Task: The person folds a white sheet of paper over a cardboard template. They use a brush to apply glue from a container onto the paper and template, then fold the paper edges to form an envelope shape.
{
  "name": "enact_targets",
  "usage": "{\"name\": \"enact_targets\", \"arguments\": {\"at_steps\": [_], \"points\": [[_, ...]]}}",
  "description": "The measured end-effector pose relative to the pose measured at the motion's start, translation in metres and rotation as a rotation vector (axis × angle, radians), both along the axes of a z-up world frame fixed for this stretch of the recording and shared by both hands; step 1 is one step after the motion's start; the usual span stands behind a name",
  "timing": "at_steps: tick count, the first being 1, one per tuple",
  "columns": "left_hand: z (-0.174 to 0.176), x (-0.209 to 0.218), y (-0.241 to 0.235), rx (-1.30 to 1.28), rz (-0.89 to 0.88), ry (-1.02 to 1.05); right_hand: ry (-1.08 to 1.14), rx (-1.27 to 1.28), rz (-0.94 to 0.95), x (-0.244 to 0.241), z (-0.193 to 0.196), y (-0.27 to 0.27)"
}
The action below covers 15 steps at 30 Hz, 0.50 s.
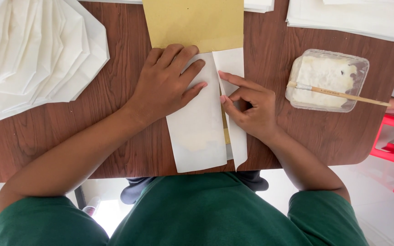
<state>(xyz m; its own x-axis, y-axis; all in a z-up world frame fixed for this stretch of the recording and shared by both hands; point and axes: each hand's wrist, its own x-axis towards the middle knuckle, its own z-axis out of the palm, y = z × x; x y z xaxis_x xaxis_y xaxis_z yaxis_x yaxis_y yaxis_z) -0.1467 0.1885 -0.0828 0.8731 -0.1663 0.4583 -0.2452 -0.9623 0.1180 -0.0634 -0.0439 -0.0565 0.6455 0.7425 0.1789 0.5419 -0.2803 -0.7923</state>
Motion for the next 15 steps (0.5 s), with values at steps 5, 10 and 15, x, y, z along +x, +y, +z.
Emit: {"name": "enact_targets", "arguments": {"at_steps": [5,10,15], "points": [[-0.0005,0.0000,-0.0010,-0.001,0.001,0.000,-0.003,-0.037,0.005,0.0002,-0.0007,-0.0002],[-0.0007,0.0013,-0.0011,-0.006,0.001,-0.013,-0.043,-0.067,0.041,0.0014,0.0017,0.0024],[-0.0019,0.0008,-0.0017,0.011,0.008,-0.020,-0.033,-0.049,0.060,0.0022,-0.0012,0.0032]]}}
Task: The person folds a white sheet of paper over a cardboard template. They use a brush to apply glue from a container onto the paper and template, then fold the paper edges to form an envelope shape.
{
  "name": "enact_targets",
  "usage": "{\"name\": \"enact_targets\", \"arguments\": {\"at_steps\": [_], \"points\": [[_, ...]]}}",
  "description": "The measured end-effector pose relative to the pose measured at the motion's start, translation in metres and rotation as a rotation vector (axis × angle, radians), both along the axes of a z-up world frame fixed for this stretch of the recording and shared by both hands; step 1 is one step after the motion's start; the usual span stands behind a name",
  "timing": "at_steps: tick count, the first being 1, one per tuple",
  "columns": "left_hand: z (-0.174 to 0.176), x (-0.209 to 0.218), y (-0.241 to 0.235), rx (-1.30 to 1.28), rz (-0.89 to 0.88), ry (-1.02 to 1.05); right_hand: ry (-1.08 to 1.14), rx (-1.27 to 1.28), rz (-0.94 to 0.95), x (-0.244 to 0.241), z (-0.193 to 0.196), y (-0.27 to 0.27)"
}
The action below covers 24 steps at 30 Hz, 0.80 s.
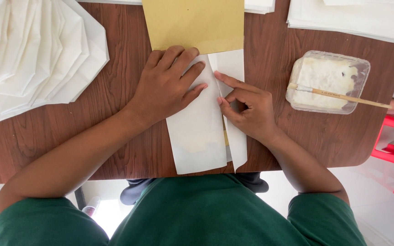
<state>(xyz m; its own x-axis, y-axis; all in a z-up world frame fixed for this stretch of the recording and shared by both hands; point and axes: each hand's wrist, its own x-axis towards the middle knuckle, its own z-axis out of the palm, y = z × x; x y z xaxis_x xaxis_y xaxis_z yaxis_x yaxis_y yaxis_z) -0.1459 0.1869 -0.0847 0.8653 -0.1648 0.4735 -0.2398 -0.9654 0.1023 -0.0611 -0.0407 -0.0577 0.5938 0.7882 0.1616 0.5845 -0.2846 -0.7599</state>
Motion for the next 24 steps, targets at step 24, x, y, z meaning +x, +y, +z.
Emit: {"name": "enact_targets", "arguments": {"at_steps": [24], "points": [[0.0004,-0.0002,-0.0011,0.037,0.015,-0.002,-0.169,-0.048,0.087,0.0023,0.0001,0.0012]]}}
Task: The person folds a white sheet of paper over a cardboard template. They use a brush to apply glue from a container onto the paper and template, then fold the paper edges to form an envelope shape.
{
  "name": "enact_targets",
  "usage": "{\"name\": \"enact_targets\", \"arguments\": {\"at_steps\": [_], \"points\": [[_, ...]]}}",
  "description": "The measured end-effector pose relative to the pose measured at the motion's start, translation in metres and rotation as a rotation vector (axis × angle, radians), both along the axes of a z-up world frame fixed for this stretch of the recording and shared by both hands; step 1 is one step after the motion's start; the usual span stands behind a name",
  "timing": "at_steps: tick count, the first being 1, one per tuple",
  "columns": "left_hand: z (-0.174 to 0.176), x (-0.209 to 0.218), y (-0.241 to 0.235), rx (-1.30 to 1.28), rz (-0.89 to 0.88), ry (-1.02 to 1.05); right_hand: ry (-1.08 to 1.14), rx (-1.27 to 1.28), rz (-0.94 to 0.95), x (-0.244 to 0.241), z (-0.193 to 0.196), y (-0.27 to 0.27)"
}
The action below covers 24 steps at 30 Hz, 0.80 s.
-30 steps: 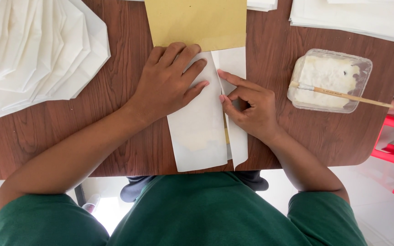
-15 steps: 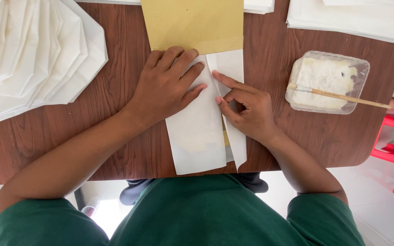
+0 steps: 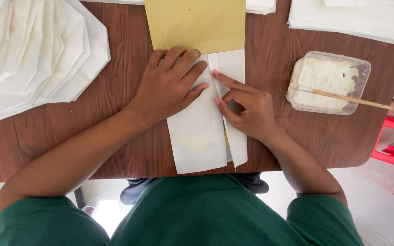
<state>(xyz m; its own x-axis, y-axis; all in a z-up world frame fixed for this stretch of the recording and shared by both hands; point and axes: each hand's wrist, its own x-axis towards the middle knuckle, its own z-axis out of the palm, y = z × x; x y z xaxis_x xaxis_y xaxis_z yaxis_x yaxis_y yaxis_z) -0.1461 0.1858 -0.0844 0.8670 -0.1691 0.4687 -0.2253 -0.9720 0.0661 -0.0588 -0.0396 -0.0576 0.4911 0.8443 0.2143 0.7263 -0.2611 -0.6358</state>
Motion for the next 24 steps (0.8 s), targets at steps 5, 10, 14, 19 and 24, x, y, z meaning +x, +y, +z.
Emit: {"name": "enact_targets", "arguments": {"at_steps": [5,10,14,19,24], "points": [[0.005,-0.001,0.002,0.035,-0.019,0.028,0.004,-0.006,0.047,0.001,0.004,0.000],[0.004,-0.001,0.007,0.099,-0.040,0.008,0.138,0.161,0.126,0.010,0.007,-0.010],[0.005,-0.003,0.011,0.121,-0.045,0.011,0.111,0.202,0.327,0.012,0.027,-0.017],[0.009,-0.012,0.003,0.225,-0.042,0.173,0.052,-0.215,0.516,-0.004,0.045,-0.033],[0.010,-0.015,-0.002,0.323,-0.005,0.233,-0.035,-0.315,0.599,-0.014,0.040,-0.042]]}}
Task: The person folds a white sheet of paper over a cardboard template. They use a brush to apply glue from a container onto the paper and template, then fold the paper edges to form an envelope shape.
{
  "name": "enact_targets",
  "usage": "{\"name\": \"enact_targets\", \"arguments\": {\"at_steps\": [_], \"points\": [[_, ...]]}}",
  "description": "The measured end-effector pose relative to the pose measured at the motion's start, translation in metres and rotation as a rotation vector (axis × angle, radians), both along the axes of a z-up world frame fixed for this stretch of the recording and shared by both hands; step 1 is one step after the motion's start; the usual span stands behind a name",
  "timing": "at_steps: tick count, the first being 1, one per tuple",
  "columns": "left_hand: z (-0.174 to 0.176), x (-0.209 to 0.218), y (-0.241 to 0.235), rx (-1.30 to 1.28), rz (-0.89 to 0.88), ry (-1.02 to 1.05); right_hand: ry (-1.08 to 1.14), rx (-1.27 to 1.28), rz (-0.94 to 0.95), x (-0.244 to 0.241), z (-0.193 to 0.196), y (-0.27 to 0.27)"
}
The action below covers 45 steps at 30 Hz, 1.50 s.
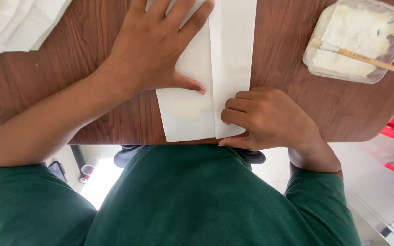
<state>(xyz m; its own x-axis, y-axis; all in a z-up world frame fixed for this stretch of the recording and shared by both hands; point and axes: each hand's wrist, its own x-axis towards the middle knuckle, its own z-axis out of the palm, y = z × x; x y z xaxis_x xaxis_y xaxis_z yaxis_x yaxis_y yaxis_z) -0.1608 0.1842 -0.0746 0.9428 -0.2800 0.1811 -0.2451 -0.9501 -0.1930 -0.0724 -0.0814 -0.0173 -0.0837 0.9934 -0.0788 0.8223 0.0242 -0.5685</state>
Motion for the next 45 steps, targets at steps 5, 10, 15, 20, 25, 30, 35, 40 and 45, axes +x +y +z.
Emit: {"name": "enact_targets", "arguments": {"at_steps": [5,10,15,20,25,30,35,40,45], "points": [[-0.001,0.000,0.001,0.053,0.006,-0.022,-0.114,0.005,0.027,-0.008,0.001,-0.004],[-0.001,-0.001,0.002,-0.014,-0.014,0.019,-0.228,-0.031,0.061,-0.018,0.003,-0.008],[0.000,0.000,0.002,-0.071,-0.021,0.034,-0.165,-0.023,0.083,-0.019,0.003,-0.007],[0.002,-0.001,0.001,-0.083,-0.026,0.057,-0.051,0.038,0.069,-0.014,0.009,-0.008],[0.003,-0.001,0.001,-0.072,-0.013,0.072,-0.012,-0.033,0.113,-0.012,0.004,-0.008],[0.003,-0.001,0.001,-0.083,-0.015,0.079,0.028,-0.051,0.099,-0.014,0.002,-0.005],[0.002,-0.001,0.001,-0.049,-0.009,0.052,0.035,-0.073,0.102,-0.017,-0.001,-0.003],[0.003,0.000,0.001,-0.041,-0.016,0.033,0.079,-0.111,0.111,-0.014,-0.003,-0.002],[-0.007,0.006,0.010,-0.063,-0.052,-0.072,0.150,0.075,-0.040,-0.002,0.006,0.009]]}}
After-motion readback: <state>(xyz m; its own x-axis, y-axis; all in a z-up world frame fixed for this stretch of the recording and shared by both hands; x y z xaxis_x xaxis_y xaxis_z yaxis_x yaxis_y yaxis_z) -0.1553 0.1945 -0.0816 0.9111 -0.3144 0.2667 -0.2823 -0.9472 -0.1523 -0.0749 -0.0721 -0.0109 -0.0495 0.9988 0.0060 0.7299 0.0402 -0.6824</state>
